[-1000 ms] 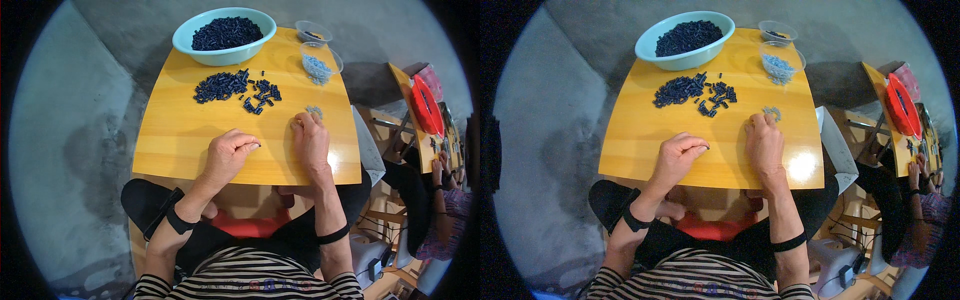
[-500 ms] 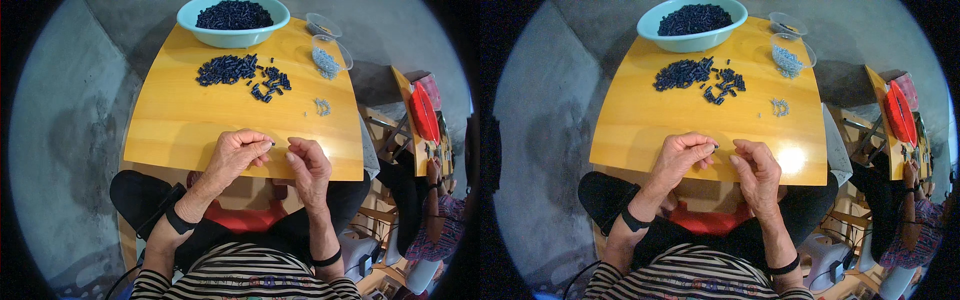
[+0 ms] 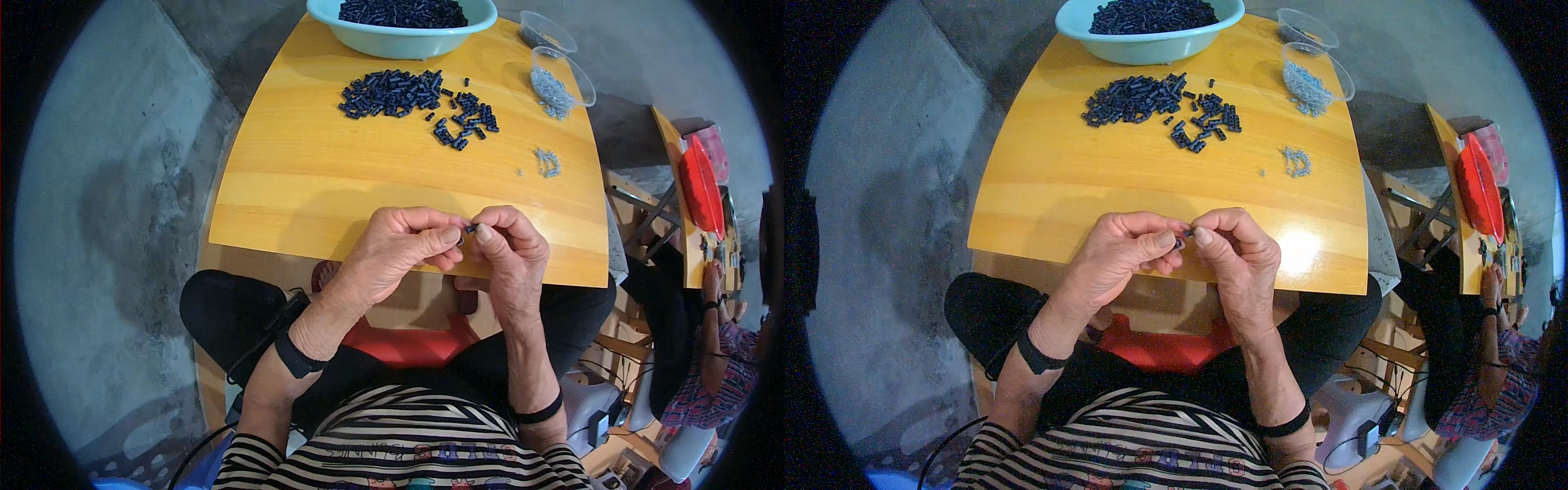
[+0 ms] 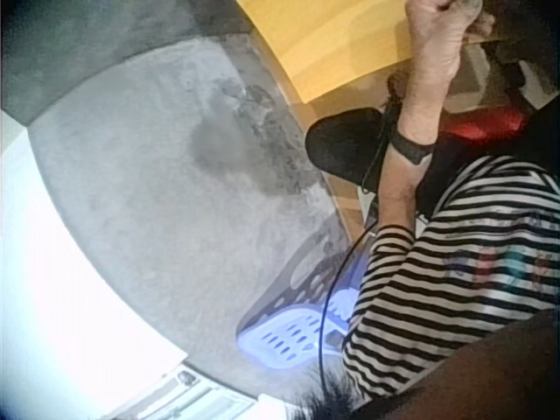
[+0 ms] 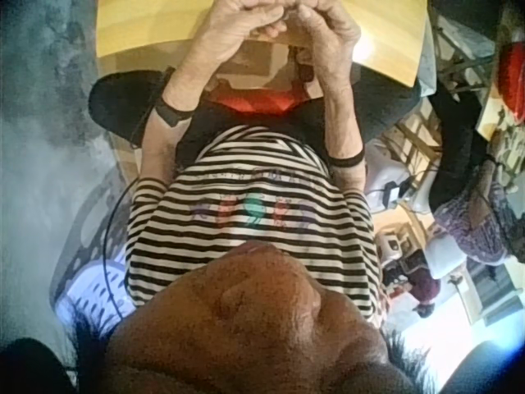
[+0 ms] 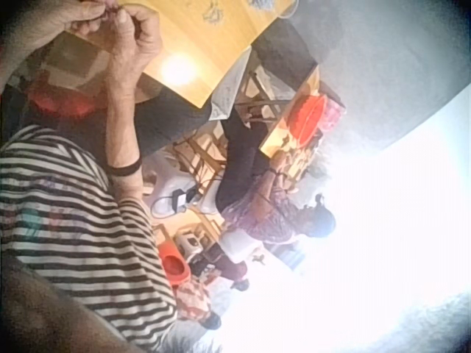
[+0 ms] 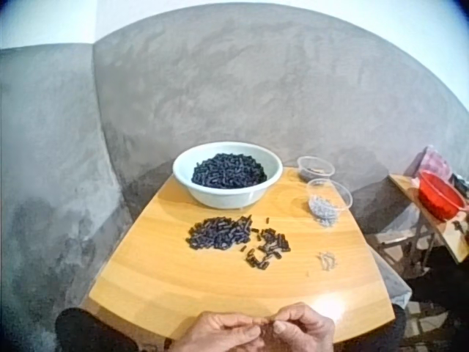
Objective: Manually assembling small plastic or rubber components by joining small black tubes with grey circular pieces.
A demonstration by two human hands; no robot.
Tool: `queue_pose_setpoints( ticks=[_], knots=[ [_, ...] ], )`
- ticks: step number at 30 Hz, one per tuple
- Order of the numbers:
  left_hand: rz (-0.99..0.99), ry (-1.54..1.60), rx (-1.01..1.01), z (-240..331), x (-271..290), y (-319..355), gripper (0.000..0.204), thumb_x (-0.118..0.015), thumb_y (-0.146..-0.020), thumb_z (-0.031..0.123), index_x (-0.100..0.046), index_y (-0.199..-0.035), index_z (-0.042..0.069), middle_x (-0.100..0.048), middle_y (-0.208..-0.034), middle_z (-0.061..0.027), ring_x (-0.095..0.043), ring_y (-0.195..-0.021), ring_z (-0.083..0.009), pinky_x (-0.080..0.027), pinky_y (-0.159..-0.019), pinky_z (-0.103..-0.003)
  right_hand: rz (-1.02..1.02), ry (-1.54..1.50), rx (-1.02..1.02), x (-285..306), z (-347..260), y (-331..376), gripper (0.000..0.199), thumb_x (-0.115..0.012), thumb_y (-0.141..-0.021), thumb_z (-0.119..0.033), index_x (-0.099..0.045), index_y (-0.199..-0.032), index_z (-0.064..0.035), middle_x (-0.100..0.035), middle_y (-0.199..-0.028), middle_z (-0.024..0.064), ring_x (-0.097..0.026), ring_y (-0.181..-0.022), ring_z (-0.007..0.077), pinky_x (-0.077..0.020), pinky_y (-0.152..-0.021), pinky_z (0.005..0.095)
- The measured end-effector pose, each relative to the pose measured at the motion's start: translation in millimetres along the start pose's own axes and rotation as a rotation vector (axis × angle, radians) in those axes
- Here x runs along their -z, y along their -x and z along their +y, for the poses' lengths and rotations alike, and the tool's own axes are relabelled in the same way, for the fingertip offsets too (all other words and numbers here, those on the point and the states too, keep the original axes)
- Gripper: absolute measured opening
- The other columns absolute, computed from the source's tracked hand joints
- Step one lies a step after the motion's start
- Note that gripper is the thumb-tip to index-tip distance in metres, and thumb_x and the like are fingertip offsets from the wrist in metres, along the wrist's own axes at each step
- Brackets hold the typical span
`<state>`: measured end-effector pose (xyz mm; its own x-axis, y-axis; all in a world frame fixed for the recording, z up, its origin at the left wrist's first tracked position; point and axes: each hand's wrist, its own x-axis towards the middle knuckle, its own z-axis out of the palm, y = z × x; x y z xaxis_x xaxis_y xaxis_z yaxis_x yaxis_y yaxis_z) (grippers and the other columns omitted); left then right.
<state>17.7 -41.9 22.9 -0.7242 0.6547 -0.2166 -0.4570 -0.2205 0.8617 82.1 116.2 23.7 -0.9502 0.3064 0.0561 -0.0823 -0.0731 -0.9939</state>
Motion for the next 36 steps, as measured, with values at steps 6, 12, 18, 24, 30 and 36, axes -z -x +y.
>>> queue_pose_setpoints(
  ticks=[6,12,18,24,30,36],
  knots=[
    [-0.032,0.146,-0.001,1,5,1,0.025,-0.062,-0.088,0.018,-0.064,-0.105,-0.001,-0.066,-0.09,-0.0071,-0.063,-0.077,-0.0115,-0.054,-0.069,-0.022,-0.014,-0.252,-0.096,0,1,-1,0.008,-0.062,-0.087,-0.006,-0.062,-0.094,-0.0022,-0.062,-0.081,0.0009,-0.052,-0.064,0.0061,-0.0424,-0.061,0.0188],
    [-0.043,0.129,0.0,2,9,4,0.024,-0.065,-0.087,0.02,-0.065,-0.101,0.0,-0.067,-0.088,-0.0067,-0.062,-0.073,-0.0096,-0.051,-0.065,-0.021,-0.031,-0.304,-0.137,0,-2,0,0.008,-0.061,-0.087,-0.007,-0.061,-0.094,-0.0022,-0.064,-0.084,0.0042,-0.054,-0.062,0.0065,-0.0429,-0.056,0.0196],
    [-0.035,0.082,-0.032,1,8,4,0.021,-0.067,-0.084,0.014,-0.066,-0.1,0.0,-0.067,-0.086,-0.0073,-0.061,-0.07,-0.0111,-0.051,-0.065,-0.022,-0.048,-0.348,-0.168,1,-2,1,0.01,-0.059,-0.089,-0.009,-0.059,-0.097,-0.0026,-0.065,-0.086,0.0076,-0.055,-0.06,0.0082,-0.0439,-0.053,0.0203],
    [-0.038,-0.031,-0.135,5,6,5,0.017,-0.065,-0.083,0.006,-0.067,-0.099,-0.001,-0.066,-0.086,-0.0068,-0.06,-0.072,-0.0116,-0.05,-0.068,-0.023,-0.05,-0.412,-0.205,-3,-6,2,0.011,-0.056,-0.091,-0.012,-0.055,-0.098,-0.0032,-0.066,-0.089,0.0091,-0.058,-0.061,0.0096,-0.0449,-0.053,0.0203],
    [0.058,-0.197,-0.191,5,8,5,0.015,-0.064,-0.083,0.002,-0.068,-0.096,-0.002,-0.064,-0.086,-0.006,-0.06,-0.073,-0.0111,-0.049,-0.069,-0.023,0.004,-0.109,-0.091,5,-6,-6,0.007,-0.055,-0.091,-0.007,-0.056,-0.097,-0.0036,-0.066,-0.088,0.0092,-0.06,-0.061,0.012,-0.0452,-0.053,0.0222],
    [0.144,-0.249,-0.284,-1,12,2,0.014,-0.064,-0.083,0.003,-0.068,-0.096,-0.001,-0.064,-0.087,-0.0046,-0.059,-0.074,-0.0106,-0.05,-0.066,-0.023,0.035,0.898,0.628,24,-10,-52,0.011,-0.06,-0.079,-0.001,-0.059,-0.089,-0.0041,-0.063,-0.076,0.0146,-0.063,-0.067,0.0313,-0.0506,-0.059,0.0368]
  ],
)
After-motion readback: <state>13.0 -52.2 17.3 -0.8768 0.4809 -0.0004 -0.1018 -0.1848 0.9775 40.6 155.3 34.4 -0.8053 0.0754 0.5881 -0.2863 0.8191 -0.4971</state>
